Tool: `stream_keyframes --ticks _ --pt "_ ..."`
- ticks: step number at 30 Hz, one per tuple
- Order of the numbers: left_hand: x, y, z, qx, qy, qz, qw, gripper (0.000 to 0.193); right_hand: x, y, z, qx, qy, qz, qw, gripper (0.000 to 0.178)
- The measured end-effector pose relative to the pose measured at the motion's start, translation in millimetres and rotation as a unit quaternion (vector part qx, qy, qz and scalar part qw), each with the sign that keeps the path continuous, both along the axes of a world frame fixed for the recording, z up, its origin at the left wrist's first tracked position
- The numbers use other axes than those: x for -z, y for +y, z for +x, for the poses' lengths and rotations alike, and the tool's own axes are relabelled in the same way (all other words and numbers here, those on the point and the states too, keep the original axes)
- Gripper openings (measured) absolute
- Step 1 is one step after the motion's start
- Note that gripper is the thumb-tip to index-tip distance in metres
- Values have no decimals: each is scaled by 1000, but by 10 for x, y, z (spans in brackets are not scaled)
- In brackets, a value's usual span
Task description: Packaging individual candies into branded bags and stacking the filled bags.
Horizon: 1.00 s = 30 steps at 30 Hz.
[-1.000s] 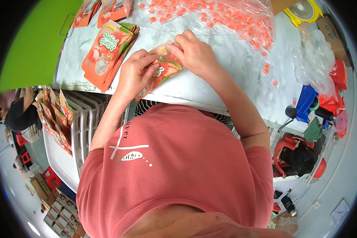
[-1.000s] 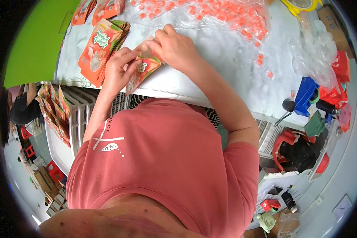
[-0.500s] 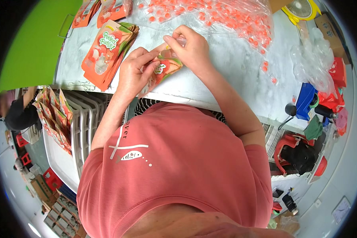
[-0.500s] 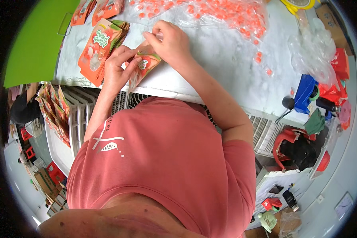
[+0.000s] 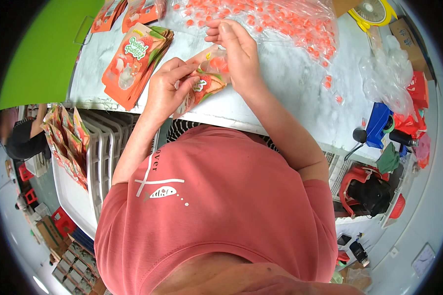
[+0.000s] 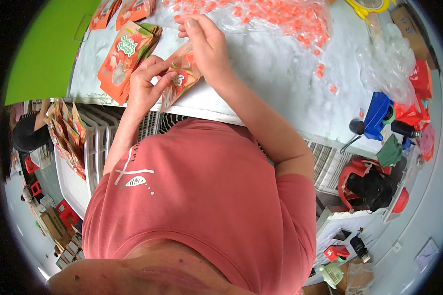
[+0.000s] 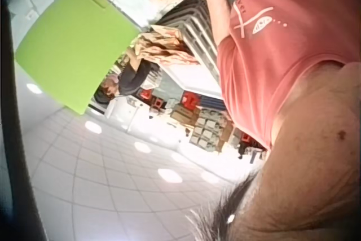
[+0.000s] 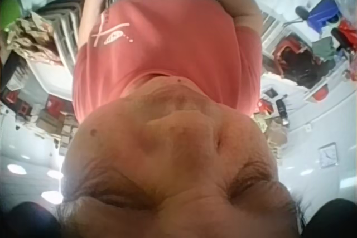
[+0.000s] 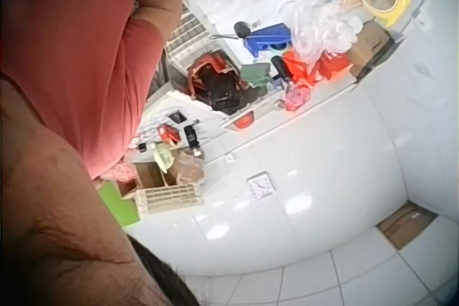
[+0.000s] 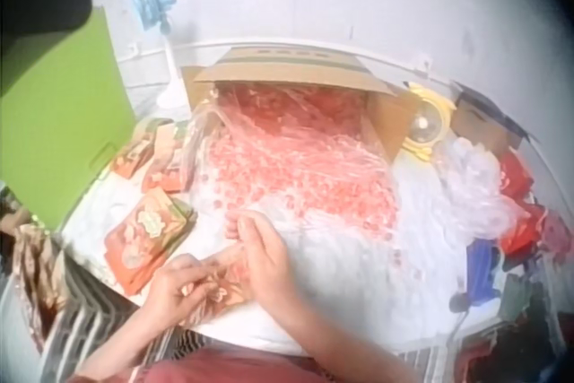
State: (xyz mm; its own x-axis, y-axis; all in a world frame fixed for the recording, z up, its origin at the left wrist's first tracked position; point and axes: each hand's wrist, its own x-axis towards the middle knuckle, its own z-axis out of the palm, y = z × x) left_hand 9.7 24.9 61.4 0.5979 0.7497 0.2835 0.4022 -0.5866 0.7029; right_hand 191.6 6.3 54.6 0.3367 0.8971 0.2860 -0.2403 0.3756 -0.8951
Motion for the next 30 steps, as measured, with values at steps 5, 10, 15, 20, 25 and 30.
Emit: stream_keyframes --ticks 5,10,15,20,25,30 --pt "11 -25 -14 23 -28 20 999 25 -1 93 -49 19 -213 -1 977 30" --pt "-18 -16 -93 4 -35 23 999 27 -145 -7 -102 -102 -134 -27 985 32" --pt "-36 -2 -141 24 -74 14 997 30 -272 64 -19 -153 63 97 981 34" --pt "-77 59 -349 -24 -137 -24 990 24 -113 -4 347 13 -8 63 998 33" --pt "-274 132 -713 -86 -171 -13 981 25 1169 -199 455 135 -407 -83 900 52" --pt "-398 145 -1036 -169 -212 15 963 31 1174 -12 -321 73 -572 -11 817 54"
